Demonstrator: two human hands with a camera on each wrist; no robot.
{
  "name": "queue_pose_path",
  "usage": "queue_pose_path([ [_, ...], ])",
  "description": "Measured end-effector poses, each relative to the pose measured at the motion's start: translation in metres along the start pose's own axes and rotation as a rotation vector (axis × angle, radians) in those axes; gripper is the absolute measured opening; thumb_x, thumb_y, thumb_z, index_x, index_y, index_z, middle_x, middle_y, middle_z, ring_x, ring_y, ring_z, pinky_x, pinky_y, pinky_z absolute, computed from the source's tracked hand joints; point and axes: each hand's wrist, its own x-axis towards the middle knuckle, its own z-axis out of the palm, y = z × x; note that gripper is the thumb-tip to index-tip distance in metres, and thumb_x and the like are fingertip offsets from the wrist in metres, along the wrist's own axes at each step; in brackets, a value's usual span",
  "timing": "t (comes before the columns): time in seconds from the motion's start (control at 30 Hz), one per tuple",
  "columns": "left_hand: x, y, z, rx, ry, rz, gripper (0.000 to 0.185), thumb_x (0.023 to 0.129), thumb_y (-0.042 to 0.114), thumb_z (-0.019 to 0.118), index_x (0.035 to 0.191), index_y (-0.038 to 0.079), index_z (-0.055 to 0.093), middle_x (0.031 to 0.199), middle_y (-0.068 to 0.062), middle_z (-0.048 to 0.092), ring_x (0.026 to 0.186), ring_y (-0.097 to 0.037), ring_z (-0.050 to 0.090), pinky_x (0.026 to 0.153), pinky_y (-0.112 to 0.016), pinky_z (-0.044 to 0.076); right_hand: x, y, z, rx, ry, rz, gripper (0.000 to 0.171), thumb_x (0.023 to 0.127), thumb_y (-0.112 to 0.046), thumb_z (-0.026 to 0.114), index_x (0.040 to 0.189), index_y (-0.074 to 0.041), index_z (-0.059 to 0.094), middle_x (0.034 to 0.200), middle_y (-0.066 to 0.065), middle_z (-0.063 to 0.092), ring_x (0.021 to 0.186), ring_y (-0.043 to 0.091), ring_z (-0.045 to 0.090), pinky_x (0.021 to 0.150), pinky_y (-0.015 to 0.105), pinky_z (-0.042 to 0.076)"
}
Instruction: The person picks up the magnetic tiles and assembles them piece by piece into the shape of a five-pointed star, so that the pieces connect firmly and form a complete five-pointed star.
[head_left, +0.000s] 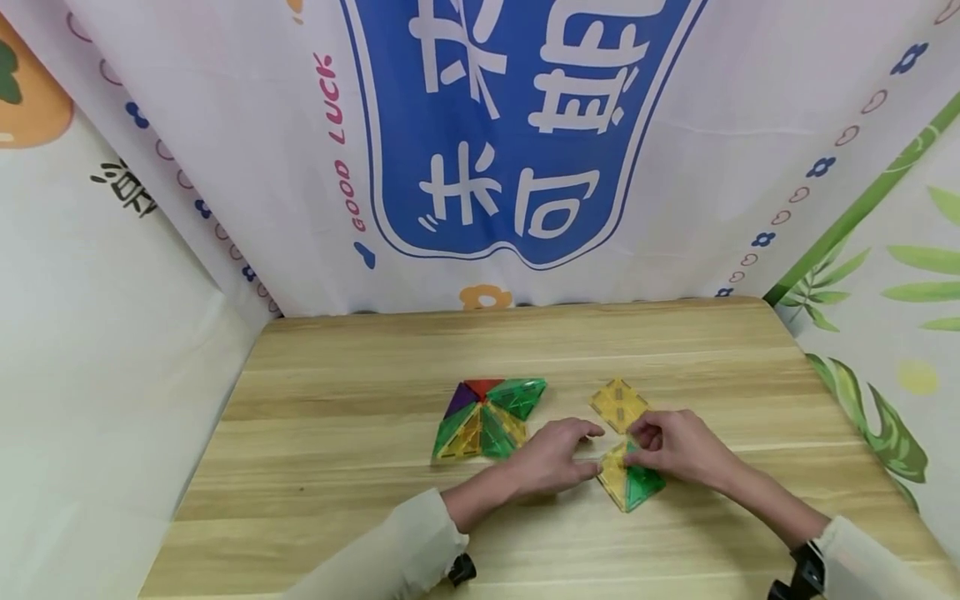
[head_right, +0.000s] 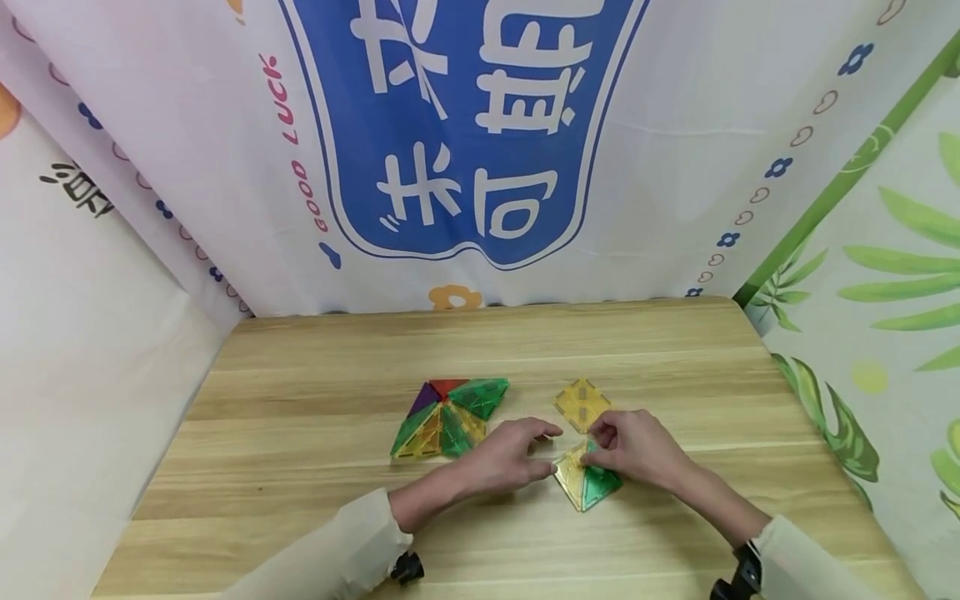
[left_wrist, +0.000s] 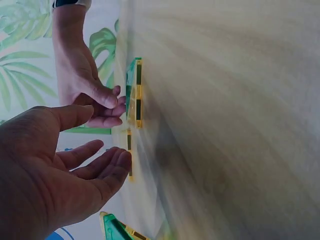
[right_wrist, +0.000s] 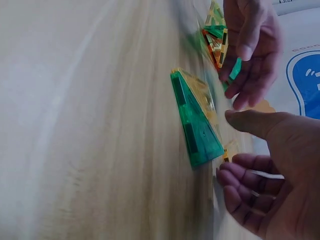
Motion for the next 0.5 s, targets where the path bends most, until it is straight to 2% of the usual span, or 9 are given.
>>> queue_pose_path([
  [0.23,0.003,0.0,0.005,-0.048,-0.045,-0.03,0.05,0.097,0.021,0.079,0.142,0.005,0.064,0.136,-0.008,0.07,0.124,-0.015,0.065,0.102,-0.023,0.051,-0.017,-0.007,-0.001,0.0,-0.025,0.153,0.043,0.076,-0.039,0.096,0.099,-0.009,0.075,0.081,-0.008,0.068,0.073,0.006,0.061,0.064,0.024,0.052],
  [0.5,0.003,-0.001,0.008,-0.151,-0.092,-0.069,0.049,0.097,0.018,0.079,0.141,0.004,0.064,0.135,-0.009,0.071,0.119,-0.013,0.067,0.094,-0.018,0.053,-0.025,-0.015,0.009,0.006,-0.01,0.193,0.06,0.067,-0.04,0.101,0.108,-0.002,0.076,0.083,-0.007,0.068,0.075,0.007,0.06,0.065,0.025,0.052],
])
